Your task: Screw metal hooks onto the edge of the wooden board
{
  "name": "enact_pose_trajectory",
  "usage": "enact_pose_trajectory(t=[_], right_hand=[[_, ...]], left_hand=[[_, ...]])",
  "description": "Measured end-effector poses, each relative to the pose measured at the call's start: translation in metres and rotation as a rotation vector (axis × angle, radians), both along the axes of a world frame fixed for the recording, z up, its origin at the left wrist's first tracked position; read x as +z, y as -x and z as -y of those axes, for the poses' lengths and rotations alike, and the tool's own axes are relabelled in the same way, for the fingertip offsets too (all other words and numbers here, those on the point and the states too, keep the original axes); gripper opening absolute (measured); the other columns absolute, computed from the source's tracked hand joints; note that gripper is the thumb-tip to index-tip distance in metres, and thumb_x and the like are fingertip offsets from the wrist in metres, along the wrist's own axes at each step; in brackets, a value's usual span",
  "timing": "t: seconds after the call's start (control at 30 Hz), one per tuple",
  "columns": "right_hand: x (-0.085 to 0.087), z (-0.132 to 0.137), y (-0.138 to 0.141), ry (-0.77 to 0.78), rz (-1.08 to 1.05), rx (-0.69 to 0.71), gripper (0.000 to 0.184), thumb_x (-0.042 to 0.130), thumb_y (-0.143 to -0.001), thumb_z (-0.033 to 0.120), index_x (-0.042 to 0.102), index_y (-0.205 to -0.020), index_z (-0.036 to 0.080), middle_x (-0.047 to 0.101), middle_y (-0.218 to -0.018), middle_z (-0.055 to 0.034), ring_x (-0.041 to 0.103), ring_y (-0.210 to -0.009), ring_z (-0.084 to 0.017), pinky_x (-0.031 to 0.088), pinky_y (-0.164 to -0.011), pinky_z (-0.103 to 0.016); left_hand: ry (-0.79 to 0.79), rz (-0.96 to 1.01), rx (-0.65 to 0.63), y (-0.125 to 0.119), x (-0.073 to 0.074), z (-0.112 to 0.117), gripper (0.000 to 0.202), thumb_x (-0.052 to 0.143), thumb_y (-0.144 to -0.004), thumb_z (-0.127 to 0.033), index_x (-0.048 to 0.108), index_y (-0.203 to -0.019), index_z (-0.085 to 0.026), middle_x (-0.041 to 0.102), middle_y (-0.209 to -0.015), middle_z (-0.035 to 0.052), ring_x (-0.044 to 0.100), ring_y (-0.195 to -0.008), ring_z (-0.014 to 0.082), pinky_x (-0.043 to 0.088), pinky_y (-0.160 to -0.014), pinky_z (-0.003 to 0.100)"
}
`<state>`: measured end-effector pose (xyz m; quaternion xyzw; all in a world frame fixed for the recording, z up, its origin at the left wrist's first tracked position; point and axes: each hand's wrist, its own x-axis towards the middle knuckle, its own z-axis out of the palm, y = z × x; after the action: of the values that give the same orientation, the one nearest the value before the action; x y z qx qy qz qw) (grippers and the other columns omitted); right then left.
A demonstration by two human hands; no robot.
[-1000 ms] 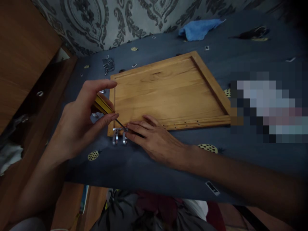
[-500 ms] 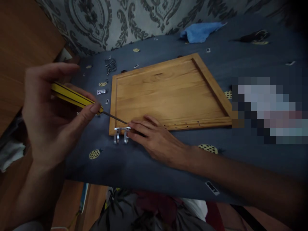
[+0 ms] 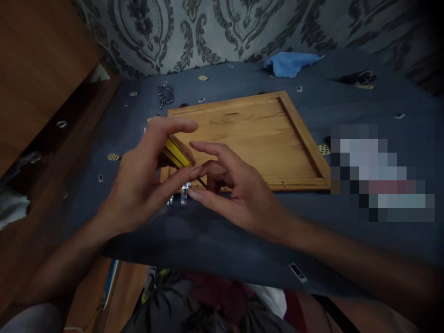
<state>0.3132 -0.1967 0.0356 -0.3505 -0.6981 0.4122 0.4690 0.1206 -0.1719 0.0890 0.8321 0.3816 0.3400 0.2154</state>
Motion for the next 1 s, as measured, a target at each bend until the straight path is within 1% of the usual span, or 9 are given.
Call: enact_pose_trajectory(t=[0.07,0.13,0.23,0.27,0.33,0.47,0.63,0.83,1.0], right_hand=[[0.001,-0.002,0.001,0.051,-0.012,0.013,0.042,0.065,-0.099,0.027,0.053,-0.138,0.022,0.068,-0.081,0.0049,0.063,-0.064,-0.011,0.051,-0.056,-0.024],[-0.001,-0.003,-0.001,0.071,-0.045,-0.013,0.032,0.063,-0.100,0.028,0.055,-0.131,0.021,0.064,-0.077,0.0058,0.061,-0.060,-0.011,0.049,-0.052,-0.022],[-0.006,-0.005,-0.008,0.095,-0.117,-0.093,0.023,0.064,-0.100,0.030,0.056,-0.121,0.023,0.063,-0.077,0.0066,0.058,-0.053,-0.008,0.050,-0.048,-0.021],[-0.007,-0.005,-0.011,0.108,-0.136,-0.114,0.020,0.064,-0.100,0.032,0.056,-0.116,0.024,0.064,-0.077,0.0063,0.059,-0.053,-0.008,0.051,-0.049,-0.021],[-0.007,-0.004,-0.014,0.135,-0.175,-0.133,0.020,0.066,-0.101,0.040,0.056,-0.109,0.025,0.067,-0.080,0.0050,0.061,-0.053,-0.008,0.054,-0.050,-0.021],[-0.007,-0.002,-0.015,0.171,-0.224,-0.142,0.028,0.067,-0.100,0.051,0.057,-0.102,0.025,0.069,-0.083,0.0035,0.063,-0.054,-0.009,0.056,-0.052,-0.023],[-0.006,0.002,-0.014,0.106,-0.171,-0.184,0.030,0.067,-0.100,0.050,0.060,-0.089,0.023,0.064,-0.084,0.0020,0.062,-0.057,-0.008,0.055,-0.053,-0.023],[0.002,-0.005,-0.007,0.029,-0.197,-0.199,0.024,0.073,-0.097,0.046,0.064,-0.102,0.024,0.063,-0.085,0.0020,0.063,-0.059,-0.010,0.058,-0.055,-0.026],[0.007,-0.021,0.007,-0.091,-0.188,-0.172,0.027,0.071,-0.098,0.050,0.057,-0.098,0.027,0.062,-0.086,0.0029,0.063,-0.058,-0.009,0.058,-0.056,-0.027]], left_hand=[[0.126,0.009,-0.062,0.003,-0.002,-0.002,0.047,0.064,-0.102,-0.035,0.042,-0.142,-0.044,0.069,-0.114,-0.0019,0.075,-0.095,0.0188,0.069,-0.081,0.038],[0.203,0.009,-0.106,0.013,-0.009,-0.006,0.056,0.061,-0.103,-0.045,0.032,-0.151,-0.040,0.069,-0.116,0.0014,0.075,-0.100,0.0207,0.068,-0.088,0.040],[0.082,-0.160,-0.130,0.033,-0.026,-0.010,0.070,0.066,-0.092,-0.068,0.043,-0.147,-0.031,0.068,-0.124,0.0071,0.070,-0.116,0.0276,0.063,-0.097,0.045],[0.042,-0.242,-0.112,0.039,-0.031,-0.009,0.070,0.063,-0.091,-0.072,0.047,-0.143,-0.029,0.067,-0.129,0.0092,0.069,-0.119,0.0300,0.062,-0.097,0.048],[-0.002,-0.394,-0.102,0.046,-0.041,-0.007,0.069,0.059,-0.091,-0.076,0.053,-0.137,-0.026,0.068,-0.124,0.0099,0.068,-0.114,0.0322,0.060,-0.092,0.050],[-0.038,-0.482,-0.096,0.044,-0.051,-0.001,0.061,0.057,-0.093,-0.074,0.060,-0.122,-0.020,0.068,-0.109,0.0080,0.064,-0.103,0.0298,0.055,-0.087,0.045],[-0.068,-0.433,-0.109,0.040,-0.061,-0.002,0.048,0.060,-0.097,-0.065,0.063,-0.112,-0.019,0.069,-0.103,0.0054,0.063,-0.100,0.0270,0.051,-0.088,0.042],[-0.052,-0.380,-0.091,0.040,-0.066,-0.002,0.044,0.069,-0.094,-0.060,0.066,-0.107,-0.018,0.069,-0.100,0.0045,0.062,-0.096,0.0252,0.049,-0.085,0.039],[-0.018,-0.347,-0.098,0.041,-0.069,-0.001,0.047,0.068,-0.094,-0.062,0.065,-0.108,-0.017,0.069,-0.104,0.0063,0.062,-0.098,0.0262,0.049,-0.086,0.040]])
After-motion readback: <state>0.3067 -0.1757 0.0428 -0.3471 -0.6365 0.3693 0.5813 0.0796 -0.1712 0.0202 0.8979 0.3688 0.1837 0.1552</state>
